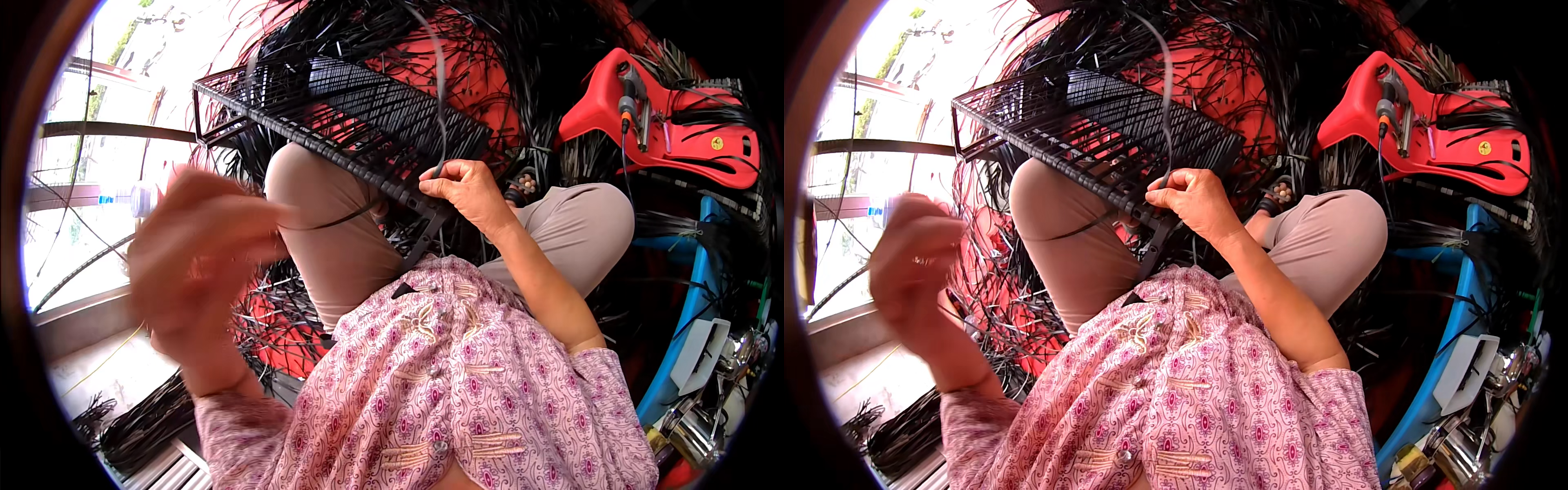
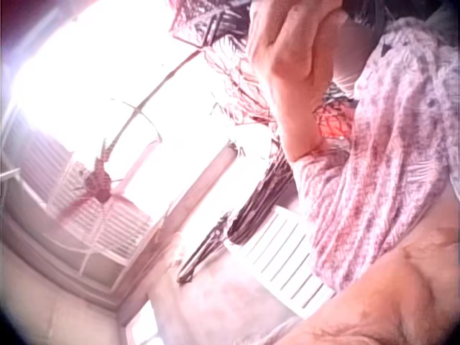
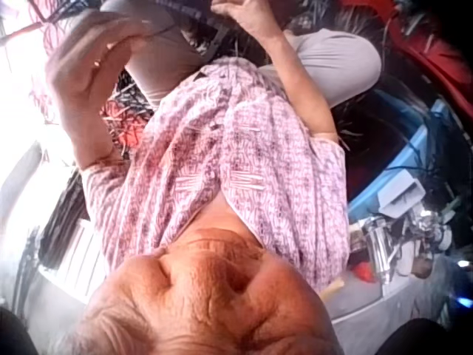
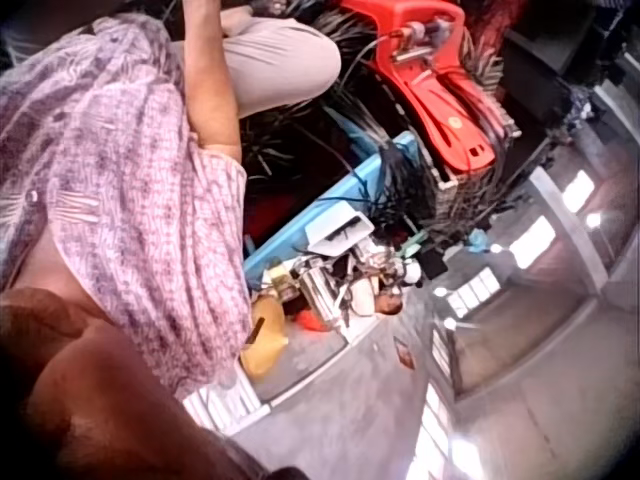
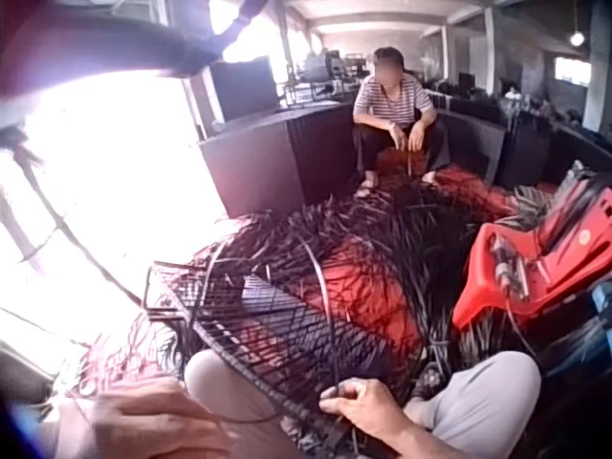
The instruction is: The person weaves black synthetic strips around a metal furniture frame by hand and secures them using a heat gun.
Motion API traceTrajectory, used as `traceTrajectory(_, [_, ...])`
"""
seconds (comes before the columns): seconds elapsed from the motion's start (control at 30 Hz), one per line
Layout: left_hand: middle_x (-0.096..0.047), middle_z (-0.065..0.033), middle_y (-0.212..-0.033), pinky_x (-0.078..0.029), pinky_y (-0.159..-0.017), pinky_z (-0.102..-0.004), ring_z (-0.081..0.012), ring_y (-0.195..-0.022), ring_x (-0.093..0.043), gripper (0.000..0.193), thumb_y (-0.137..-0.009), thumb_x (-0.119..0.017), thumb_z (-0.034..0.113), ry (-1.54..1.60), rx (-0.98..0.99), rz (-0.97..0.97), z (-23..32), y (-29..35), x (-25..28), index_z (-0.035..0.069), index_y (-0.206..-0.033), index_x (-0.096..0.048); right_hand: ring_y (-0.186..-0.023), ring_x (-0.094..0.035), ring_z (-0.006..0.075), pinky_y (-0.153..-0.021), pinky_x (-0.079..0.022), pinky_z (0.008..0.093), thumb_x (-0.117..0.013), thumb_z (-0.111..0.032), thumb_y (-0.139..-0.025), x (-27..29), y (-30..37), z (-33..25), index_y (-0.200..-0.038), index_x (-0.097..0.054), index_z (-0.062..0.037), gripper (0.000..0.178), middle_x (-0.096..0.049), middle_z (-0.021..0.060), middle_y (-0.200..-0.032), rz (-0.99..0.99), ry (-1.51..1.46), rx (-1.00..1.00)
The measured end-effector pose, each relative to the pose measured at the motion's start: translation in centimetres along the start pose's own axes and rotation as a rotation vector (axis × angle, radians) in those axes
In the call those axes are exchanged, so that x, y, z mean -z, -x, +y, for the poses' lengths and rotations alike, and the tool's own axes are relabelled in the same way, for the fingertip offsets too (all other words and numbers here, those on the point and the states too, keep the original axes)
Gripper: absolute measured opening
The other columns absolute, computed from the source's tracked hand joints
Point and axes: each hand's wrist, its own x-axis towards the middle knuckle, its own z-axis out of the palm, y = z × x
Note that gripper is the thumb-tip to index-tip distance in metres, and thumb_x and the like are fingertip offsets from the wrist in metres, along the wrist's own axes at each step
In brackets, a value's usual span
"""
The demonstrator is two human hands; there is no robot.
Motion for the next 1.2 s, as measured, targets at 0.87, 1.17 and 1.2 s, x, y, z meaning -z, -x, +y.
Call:
traceTrajectory(0.87, [-0.068,-0.0042,-0.096,-0.046,-0.091,-0.0402,-0.0195,-0.095,-0.065,0.021,-0.073,-0.074,0.007,-0.254,-0.412,-0.102,-9.9,0.4,-14.3,0.007,-0.093,-0.069,-0.064,-0.069,0.0189,-0.051,-0.048,0.0284,-0.06,-0.003,-0.082,15.6,-17.5,3.5,-0.142,-0.04,0.004,0.064,-0.071,0.0138,-0.075,0.452,0.117,0.071])
traceTrajectory(1.17, [-0.066,0.0003,-0.097,-0.04,-0.098,-0.0419,-0.0145,-0.099,-0.064,0.02,-0.078,-0.072,0.01,-0.274,-0.393,-0.134,-10.6,0.9,-14.1,0.011,-0.097,-0.068,-0.053,-0.061,0.0098,-0.037,-0.03,0.0229,-0.055,-0.024,-0.094,37.9,-27.0,-8.8,-0.096,-0.065,-0.0083,0.018,-0.071,0.0031,-0.08,0.809,-0.046,0.085])
traceTrajectory(1.2, [-0.066,0.0003,-0.097,-0.04,-0.098,-0.0421,-0.0145,-0.099,-0.064,0.02,-0.078,-0.072,0.01,-0.27,-0.395,-0.137,-10.8,0.8,-14.1,0.011,-0.098,-0.068,-0.053,-0.061,0.0091,-0.038,-0.03,0.0225,-0.054,-0.024,-0.095,40.5,-27.9,-10.4,-0.092,-0.065,-0.0054,0.022,-0.071,0.0026,-0.079,0.779,-0.094,-0.031])
